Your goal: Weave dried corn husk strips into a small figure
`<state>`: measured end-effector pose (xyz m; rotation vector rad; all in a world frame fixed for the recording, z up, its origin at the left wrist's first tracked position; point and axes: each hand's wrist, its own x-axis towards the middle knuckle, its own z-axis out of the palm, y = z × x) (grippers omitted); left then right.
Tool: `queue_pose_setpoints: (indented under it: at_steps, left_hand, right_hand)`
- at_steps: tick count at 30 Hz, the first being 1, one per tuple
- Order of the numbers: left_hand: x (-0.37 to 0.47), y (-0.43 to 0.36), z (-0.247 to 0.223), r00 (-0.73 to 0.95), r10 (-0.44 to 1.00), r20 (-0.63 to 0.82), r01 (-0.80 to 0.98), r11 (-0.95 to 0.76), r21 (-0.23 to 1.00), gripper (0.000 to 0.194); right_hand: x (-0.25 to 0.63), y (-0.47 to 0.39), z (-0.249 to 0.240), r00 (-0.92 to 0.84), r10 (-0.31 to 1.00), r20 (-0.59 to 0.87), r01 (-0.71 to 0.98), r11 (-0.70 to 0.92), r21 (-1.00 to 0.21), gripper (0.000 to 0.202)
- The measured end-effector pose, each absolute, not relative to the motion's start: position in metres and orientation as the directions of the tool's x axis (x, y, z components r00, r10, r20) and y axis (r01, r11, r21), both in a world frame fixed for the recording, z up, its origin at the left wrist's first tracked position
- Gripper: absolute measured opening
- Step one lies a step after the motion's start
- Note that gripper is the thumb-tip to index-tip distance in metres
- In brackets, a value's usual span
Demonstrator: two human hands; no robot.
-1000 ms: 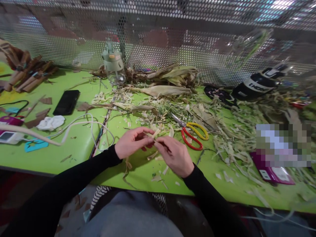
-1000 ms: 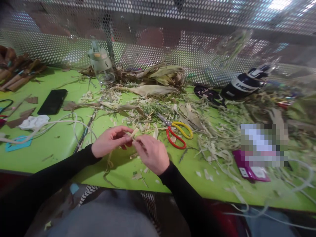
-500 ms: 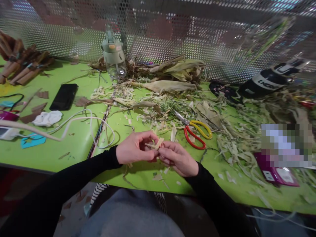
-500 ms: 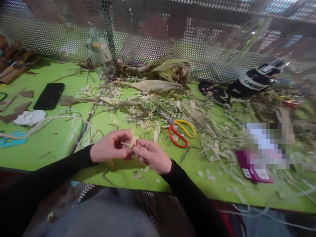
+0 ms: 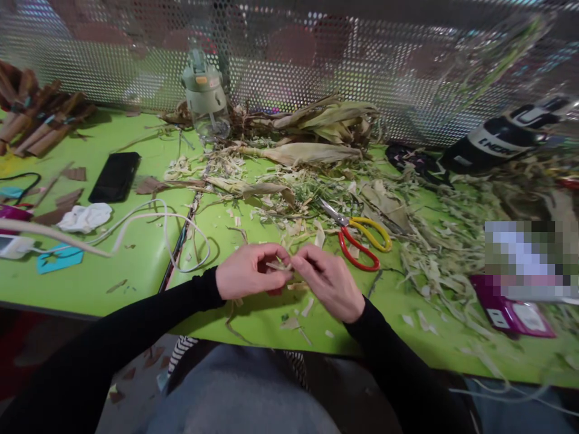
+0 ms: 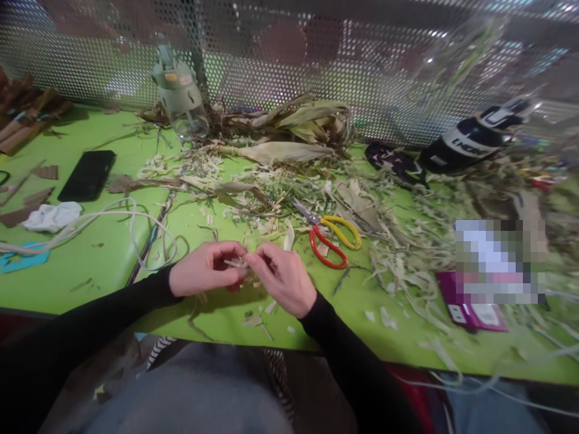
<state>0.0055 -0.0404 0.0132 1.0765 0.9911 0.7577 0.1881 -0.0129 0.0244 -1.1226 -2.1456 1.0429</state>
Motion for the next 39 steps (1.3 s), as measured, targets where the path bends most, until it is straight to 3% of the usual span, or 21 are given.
queue_pose_setpoints:
  at_steps: [4, 7, 11, 14, 19, 23, 30, 36, 39]
  left_hand:
    - [0.013, -0.045, 0.006, 0.413, 0.86, -0.298, -0.031, 0.341, 0.94, 0.02]
    - [0.017, -0.043, 0.002, 0.454, 0.826, -0.333, -0.11, 0.423, 0.9, 0.026]
    - [0.017, -0.038, 0.0, 0.314, 0.911, -0.268, -0.331, 0.369, 0.868, 0.03]
    - [0.016, -0.036, -0.001, 0.229, 0.951, -0.209, -0.425, 0.291, 0.857, 0.036]
    - [0.017, -0.039, -0.003, 0.202, 0.966, -0.164, -0.376, 0.231, 0.897, 0.039]
    - [0.015, -0.038, -0.005, 0.21, 0.951, -0.226, -0.349, 0.289, 0.891, 0.04]
    - [0.012, -0.038, 0.004, 0.112, 0.982, -0.154, -0.06, 0.161, 0.985, 0.03]
    - [0.009, -0.033, 0.005, 0.207, 0.958, -0.199, -0.155, 0.233, 0.96, 0.026]
    - [0.004, -0.027, 0.003, 0.302, 0.925, -0.229, -0.217, 0.301, 0.929, 0.025]
  right_hand:
    - [0.184, -0.018, 0.019, -0.502, 0.837, 0.216, 0.458, 0.469, -0.755, 0.032]
    - [0.186, -0.014, 0.015, -0.489, 0.846, 0.212, 0.443, 0.45, -0.775, 0.032]
    - [0.191, -0.006, 0.014, -0.385, 0.893, 0.234, 0.442, 0.401, -0.802, 0.043]
    - [0.189, -0.008, 0.014, -0.415, 0.881, 0.228, 0.465, 0.42, -0.779, 0.046]
    - [0.178, -0.015, 0.014, -0.486, 0.87, 0.08, 0.443, 0.324, -0.836, 0.031]
    - [0.177, -0.016, 0.013, -0.505, 0.863, -0.013, 0.37, 0.203, -0.907, 0.029]
    - [0.182, -0.017, 0.02, -0.597, 0.798, 0.081, 0.401, 0.384, -0.832, 0.03]
    - [0.188, -0.013, 0.021, -0.683, 0.722, 0.112, 0.352, 0.46, -0.815, 0.025]
    - [0.191, -0.01, 0.018, -0.57, 0.809, 0.145, 0.439, 0.449, -0.778, 0.029]
